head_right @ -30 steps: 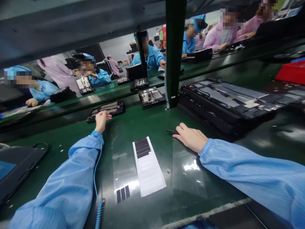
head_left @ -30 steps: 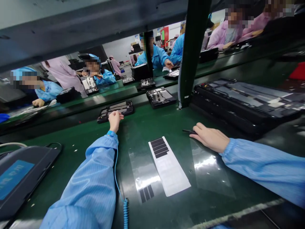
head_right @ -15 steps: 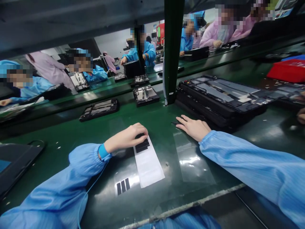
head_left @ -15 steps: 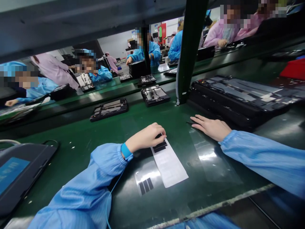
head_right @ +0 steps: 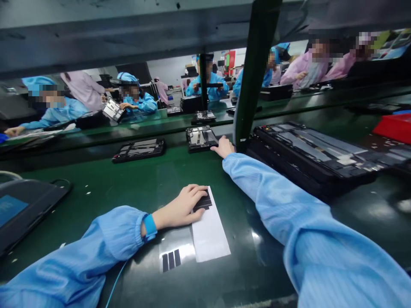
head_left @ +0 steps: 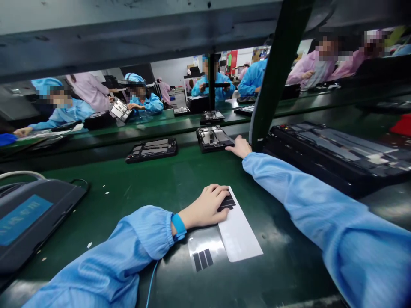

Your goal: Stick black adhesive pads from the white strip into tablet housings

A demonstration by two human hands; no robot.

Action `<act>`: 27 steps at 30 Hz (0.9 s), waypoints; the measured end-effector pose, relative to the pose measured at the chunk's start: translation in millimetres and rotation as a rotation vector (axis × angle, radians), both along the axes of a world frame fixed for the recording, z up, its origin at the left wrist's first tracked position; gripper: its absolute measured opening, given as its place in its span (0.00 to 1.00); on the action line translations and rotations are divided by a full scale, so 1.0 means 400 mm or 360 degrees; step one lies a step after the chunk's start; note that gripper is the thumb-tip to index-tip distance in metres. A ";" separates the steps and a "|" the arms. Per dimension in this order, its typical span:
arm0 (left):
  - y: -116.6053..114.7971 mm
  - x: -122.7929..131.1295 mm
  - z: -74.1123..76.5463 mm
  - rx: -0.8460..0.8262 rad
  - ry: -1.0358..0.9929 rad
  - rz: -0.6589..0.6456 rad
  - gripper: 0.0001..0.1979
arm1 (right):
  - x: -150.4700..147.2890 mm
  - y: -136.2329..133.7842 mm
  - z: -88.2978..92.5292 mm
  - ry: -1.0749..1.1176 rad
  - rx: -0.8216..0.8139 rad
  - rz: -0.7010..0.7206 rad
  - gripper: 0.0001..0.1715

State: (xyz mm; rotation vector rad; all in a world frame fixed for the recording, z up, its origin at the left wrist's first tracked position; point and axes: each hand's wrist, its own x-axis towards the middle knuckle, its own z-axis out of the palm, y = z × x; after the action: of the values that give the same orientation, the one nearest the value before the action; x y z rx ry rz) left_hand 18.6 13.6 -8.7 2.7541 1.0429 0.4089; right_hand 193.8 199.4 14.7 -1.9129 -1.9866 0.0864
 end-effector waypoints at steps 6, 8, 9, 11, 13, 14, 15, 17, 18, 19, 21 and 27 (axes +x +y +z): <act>0.000 0.000 -0.004 -0.0011 -0.0068 0.0023 0.18 | -0.034 0.074 -0.051 0.0195 -0.0084 0.0066 0.30; 0.001 0.003 -0.006 -0.0016 -0.0079 0.0042 0.19 | -0.034 0.087 -0.059 0.0305 -0.0084 0.0111 0.27; 0.002 0.005 -0.006 -0.0020 -0.0080 0.0053 0.19 | -0.034 0.092 -0.061 0.0374 -0.0083 0.0123 0.27; 0.002 0.009 -0.006 -0.0027 -0.0074 0.0069 0.19 | -0.036 0.101 -0.060 0.0547 -0.0094 0.0138 0.26; 0.002 0.012 -0.006 -0.0029 -0.0062 0.0080 0.19 | -0.046 0.108 -0.052 0.0775 -0.0149 0.0157 0.24; 0.002 0.012 -0.005 -0.0029 -0.0059 0.0083 0.19 | -0.054 0.112 -0.045 0.0904 -0.0198 0.0173 0.22; 0.003 0.012 -0.005 -0.0032 -0.0059 0.0084 0.19 | -0.065 0.115 -0.037 0.1035 -0.0259 0.0192 0.21; 0.004 0.010 -0.004 -0.0046 -0.0071 0.0079 0.18 | -0.093 0.120 -0.018 0.1284 -0.0396 0.0221 0.19; 0.005 0.009 -0.003 -0.0058 -0.0076 0.0076 0.18 | -0.108 0.120 -0.008 0.1393 -0.0458 0.0222 0.18; 0.006 0.009 -0.003 -0.0073 -0.0078 0.0074 0.18 | -0.121 0.120 0.002 0.1490 -0.0512 0.0213 0.16; 0.009 0.008 -0.002 -0.0100 -0.0076 0.0075 0.17 | -0.141 0.113 0.018 0.1657 -0.0582 0.0172 0.11; 0.011 0.004 0.001 -0.0165 -0.0131 0.0092 0.17 | -0.085 -0.010 0.053 0.1905 -0.0638 0.0136 0.04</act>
State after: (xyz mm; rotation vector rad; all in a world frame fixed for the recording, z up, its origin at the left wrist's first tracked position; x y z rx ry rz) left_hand 20.3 17.9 -8.2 2.5989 1.0931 0.4586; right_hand 159.8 195.3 35.9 -1.3510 -1.2163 1.3676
